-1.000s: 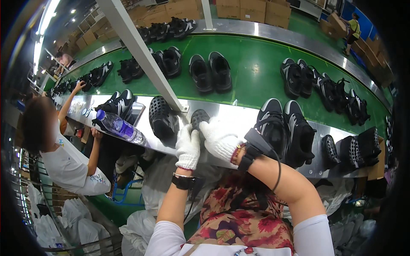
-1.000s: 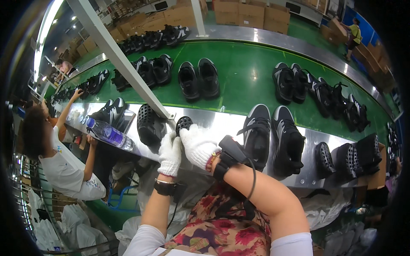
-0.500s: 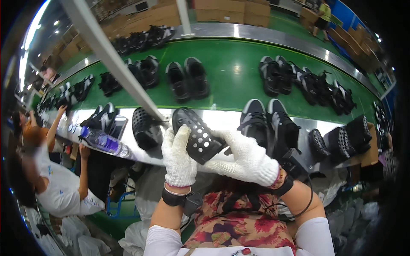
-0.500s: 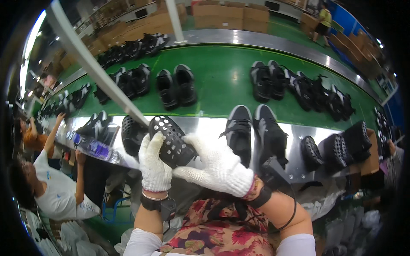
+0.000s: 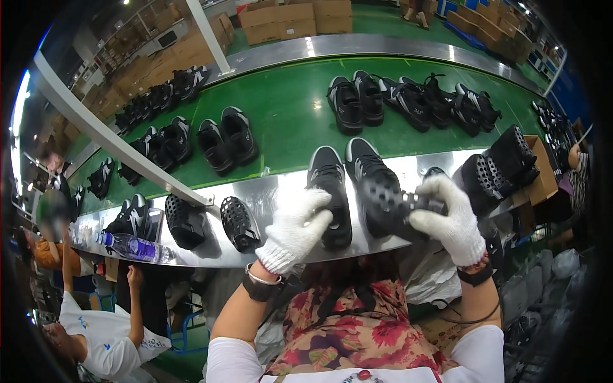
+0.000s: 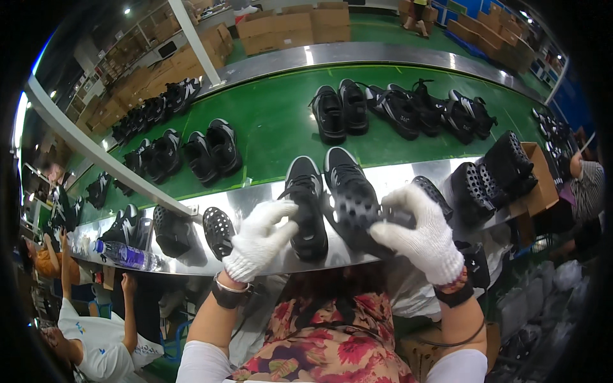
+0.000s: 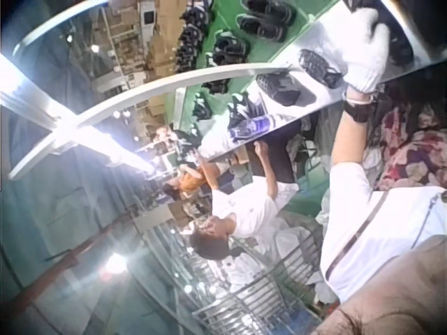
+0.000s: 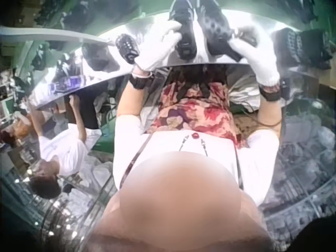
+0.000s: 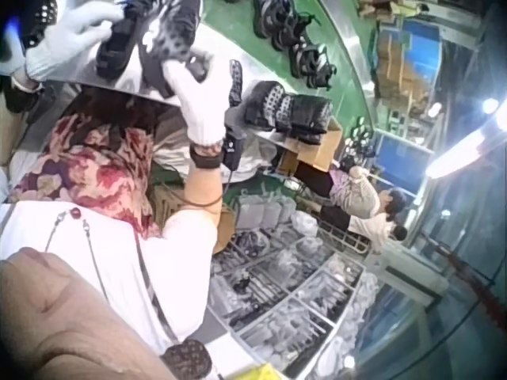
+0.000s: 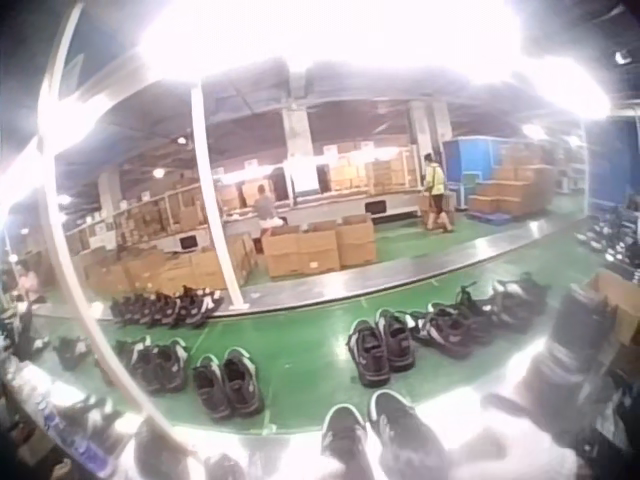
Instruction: Insert shoe tongues and components into black athletic sneakers.
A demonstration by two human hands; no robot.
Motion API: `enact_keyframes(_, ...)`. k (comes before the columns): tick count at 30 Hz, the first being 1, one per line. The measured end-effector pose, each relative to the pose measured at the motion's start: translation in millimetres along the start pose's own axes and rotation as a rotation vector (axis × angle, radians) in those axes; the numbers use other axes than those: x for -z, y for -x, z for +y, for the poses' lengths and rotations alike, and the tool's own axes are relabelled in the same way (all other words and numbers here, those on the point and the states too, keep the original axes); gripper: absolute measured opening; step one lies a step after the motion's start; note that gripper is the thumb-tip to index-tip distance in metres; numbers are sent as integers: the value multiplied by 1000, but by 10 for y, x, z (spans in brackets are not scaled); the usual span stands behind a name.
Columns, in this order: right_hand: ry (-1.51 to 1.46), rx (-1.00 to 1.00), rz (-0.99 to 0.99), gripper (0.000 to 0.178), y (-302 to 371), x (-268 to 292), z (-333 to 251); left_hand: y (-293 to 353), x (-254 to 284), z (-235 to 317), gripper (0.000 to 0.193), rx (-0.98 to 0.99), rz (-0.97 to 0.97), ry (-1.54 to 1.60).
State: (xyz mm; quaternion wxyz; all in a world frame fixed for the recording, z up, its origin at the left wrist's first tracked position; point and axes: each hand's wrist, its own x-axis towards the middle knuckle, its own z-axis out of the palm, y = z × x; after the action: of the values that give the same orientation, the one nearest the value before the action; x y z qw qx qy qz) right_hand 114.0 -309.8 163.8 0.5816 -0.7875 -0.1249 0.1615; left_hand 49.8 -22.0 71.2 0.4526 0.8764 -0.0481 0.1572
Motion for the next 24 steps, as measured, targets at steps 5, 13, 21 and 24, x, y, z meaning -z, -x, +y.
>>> enact_keyframes(5, 236, 12, -68, 43, 63, 84, 348, -371, -150, -82, 49, -323, -173, -603)
enact_keyframes(13, 291, 189, 2, 37, -39, -156, 148, -469, -204, -51, 41, -146, -98, -590)
enact_keyframes(21, 534, 314, 69, 34, -392, -891, 264, -302, -273, -263, 22, -122, 67, -317)
enact_keyframes(24, 617, 370, 93, 34, -519, -1192, 393, -323, -201, -212, 21, -71, 43, -201)
